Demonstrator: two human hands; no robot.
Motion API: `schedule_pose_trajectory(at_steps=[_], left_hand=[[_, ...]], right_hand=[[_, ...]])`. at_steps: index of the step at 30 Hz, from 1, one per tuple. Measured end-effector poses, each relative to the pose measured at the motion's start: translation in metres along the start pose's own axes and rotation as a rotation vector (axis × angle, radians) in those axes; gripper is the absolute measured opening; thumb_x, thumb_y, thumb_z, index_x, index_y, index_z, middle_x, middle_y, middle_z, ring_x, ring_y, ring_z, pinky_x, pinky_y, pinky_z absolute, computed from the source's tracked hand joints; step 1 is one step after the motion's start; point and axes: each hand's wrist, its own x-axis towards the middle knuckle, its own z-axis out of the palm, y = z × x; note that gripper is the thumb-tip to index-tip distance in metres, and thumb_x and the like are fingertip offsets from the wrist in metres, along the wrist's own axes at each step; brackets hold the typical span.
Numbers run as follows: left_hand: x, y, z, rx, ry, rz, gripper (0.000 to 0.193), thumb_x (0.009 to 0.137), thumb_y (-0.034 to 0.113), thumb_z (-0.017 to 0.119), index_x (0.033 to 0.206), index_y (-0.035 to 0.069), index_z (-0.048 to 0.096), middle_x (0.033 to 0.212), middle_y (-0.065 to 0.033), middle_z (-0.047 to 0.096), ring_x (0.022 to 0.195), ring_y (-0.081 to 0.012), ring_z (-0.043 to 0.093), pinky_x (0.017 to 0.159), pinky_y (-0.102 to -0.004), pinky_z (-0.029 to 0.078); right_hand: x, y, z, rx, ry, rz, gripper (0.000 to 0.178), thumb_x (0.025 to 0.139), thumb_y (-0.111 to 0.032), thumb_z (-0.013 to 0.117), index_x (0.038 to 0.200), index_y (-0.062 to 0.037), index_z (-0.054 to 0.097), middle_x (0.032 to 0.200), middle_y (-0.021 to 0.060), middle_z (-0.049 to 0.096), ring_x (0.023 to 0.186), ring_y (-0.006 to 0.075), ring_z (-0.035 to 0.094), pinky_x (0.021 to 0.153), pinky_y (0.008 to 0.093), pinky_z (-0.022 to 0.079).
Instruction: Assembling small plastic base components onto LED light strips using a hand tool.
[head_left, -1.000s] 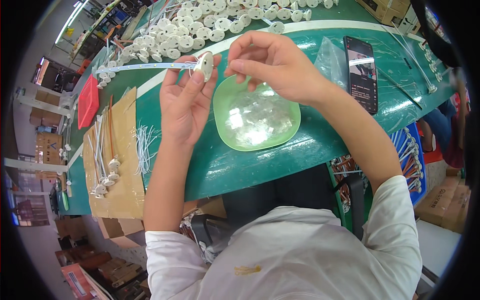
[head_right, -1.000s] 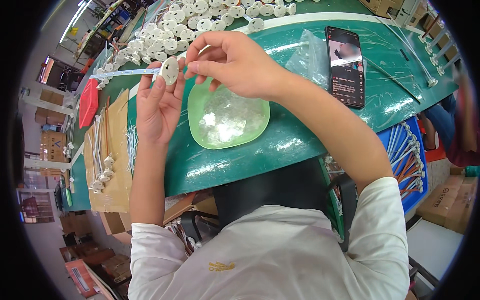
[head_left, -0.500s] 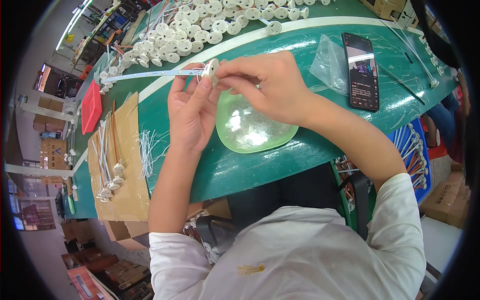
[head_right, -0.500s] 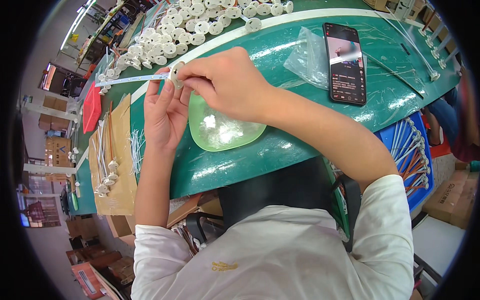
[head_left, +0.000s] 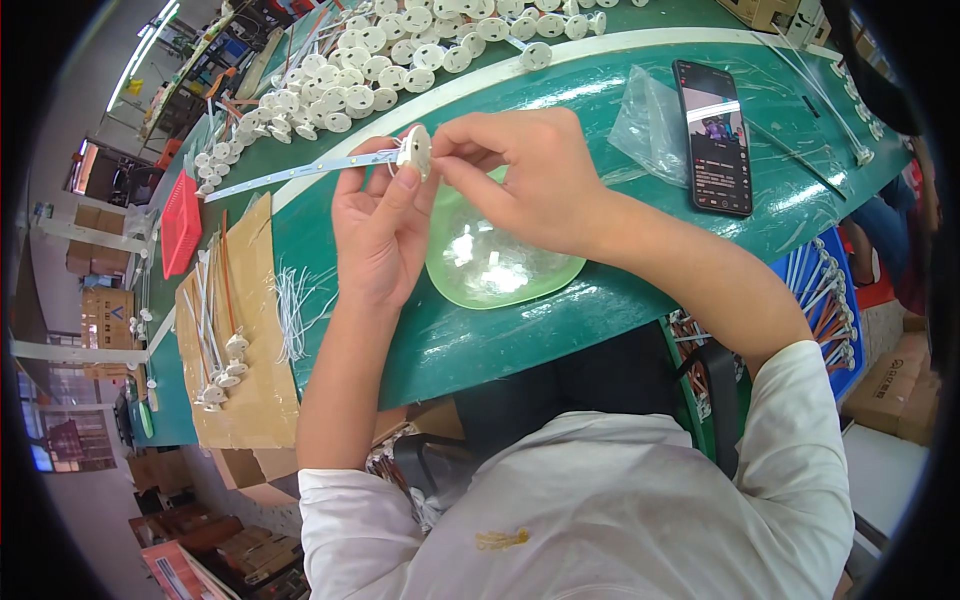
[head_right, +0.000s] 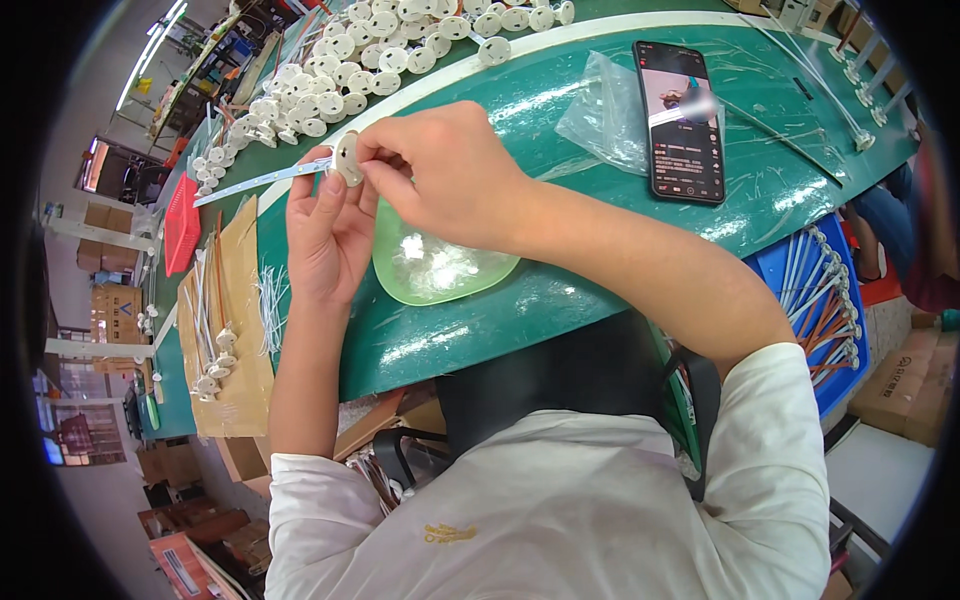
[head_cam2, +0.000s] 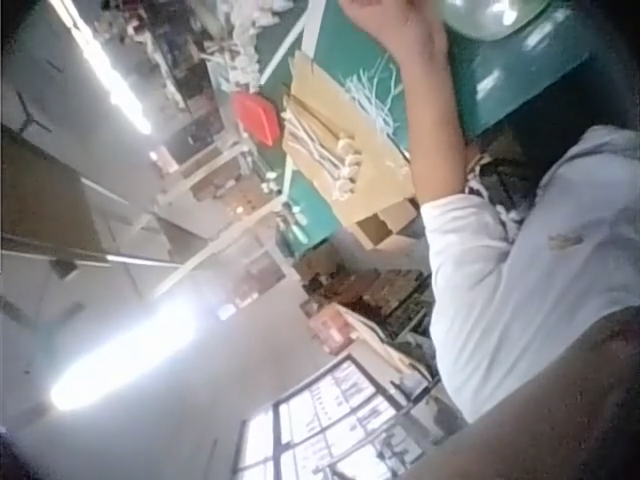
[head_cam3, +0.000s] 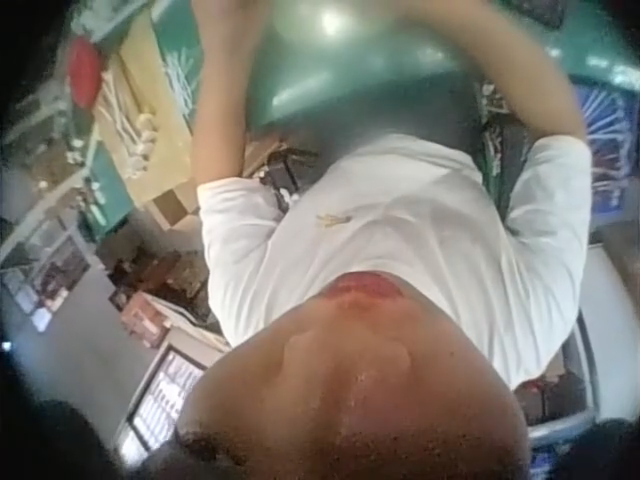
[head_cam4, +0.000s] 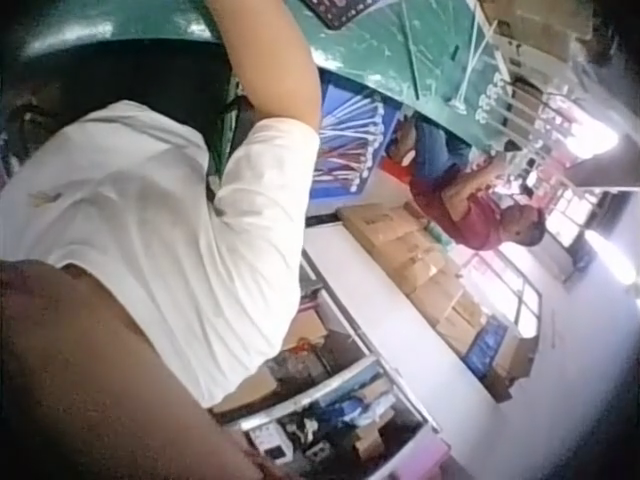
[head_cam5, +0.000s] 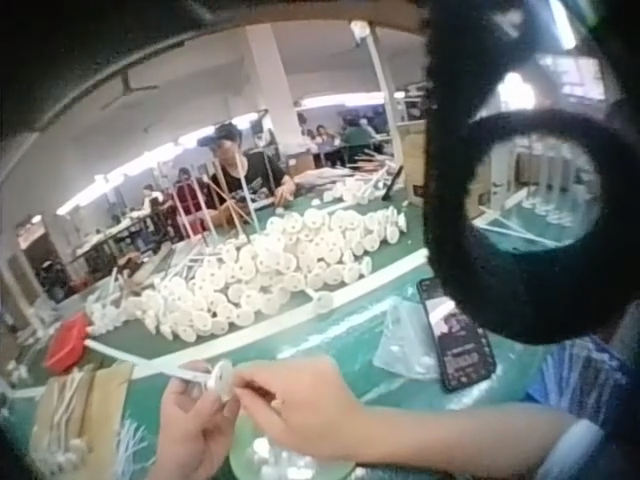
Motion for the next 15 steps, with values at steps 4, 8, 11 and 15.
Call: schedule_pose_trajectory(at_steps=[4,8,11,15], left_hand=[[0.002,0.002,-0.008,0.132,0.029,0.055,0.038,0.084,-0.005,0.063,0.117,0.002,0.045,0.119,-0.0156,0.054,0.109,-0.0211,0.056,0.096,-0.0333,0.047],[0.002,0.007,-0.016,0.101,0.021,0.040,0.038,0.086,-0.003,0.062,0.119,0.002,0.044,0.121,-0.0161,0.054,0.110,-0.0216,0.056,0.098,-0.0345,0.046],[0.004,0.010,-0.016,0.018,-0.084,-0.002,0.039,0.087,-0.001,0.061,0.121,0.002,0.042,0.123,-0.0172,0.053,0.113,-0.0239,0.055,0.100,-0.0361,0.045],[0.002,0.009,-0.013,-0.020,-0.125,-0.030,0.039,0.088,0.001,0.061,0.122,0.002,0.042,0.123,-0.0179,0.053,0.113,-0.0248,0.055,0.100,-0.0367,0.045]], right_hand=[[0.001,0.006,0.004,-0.108,0.009,-0.094,0.012,0.076,-0.004,0.068,0.088,-0.0025,0.068,0.078,0.0105,0.069,0.069,0.0213,0.068,0.061,0.0282,0.054],[0.005,0.010,0.006,-0.093,0.001,-0.186,0.013,0.075,-0.007,0.070,0.088,-0.0064,0.070,0.081,0.0089,0.069,0.074,0.0233,0.067,0.063,0.0298,0.052],[0.006,0.012,0.001,0.130,-0.024,-0.119,0.011,0.076,-0.005,0.069,0.087,-0.0058,0.072,0.082,0.0081,0.069,0.073,0.0202,0.067,0.064,0.0279,0.052],[0.007,0.006,-0.002,0.250,-0.076,-0.024,0.011,0.078,-0.006,0.068,0.088,-0.0057,0.071,0.081,0.0078,0.069,0.072,0.0175,0.066,0.065,0.0270,0.052]])
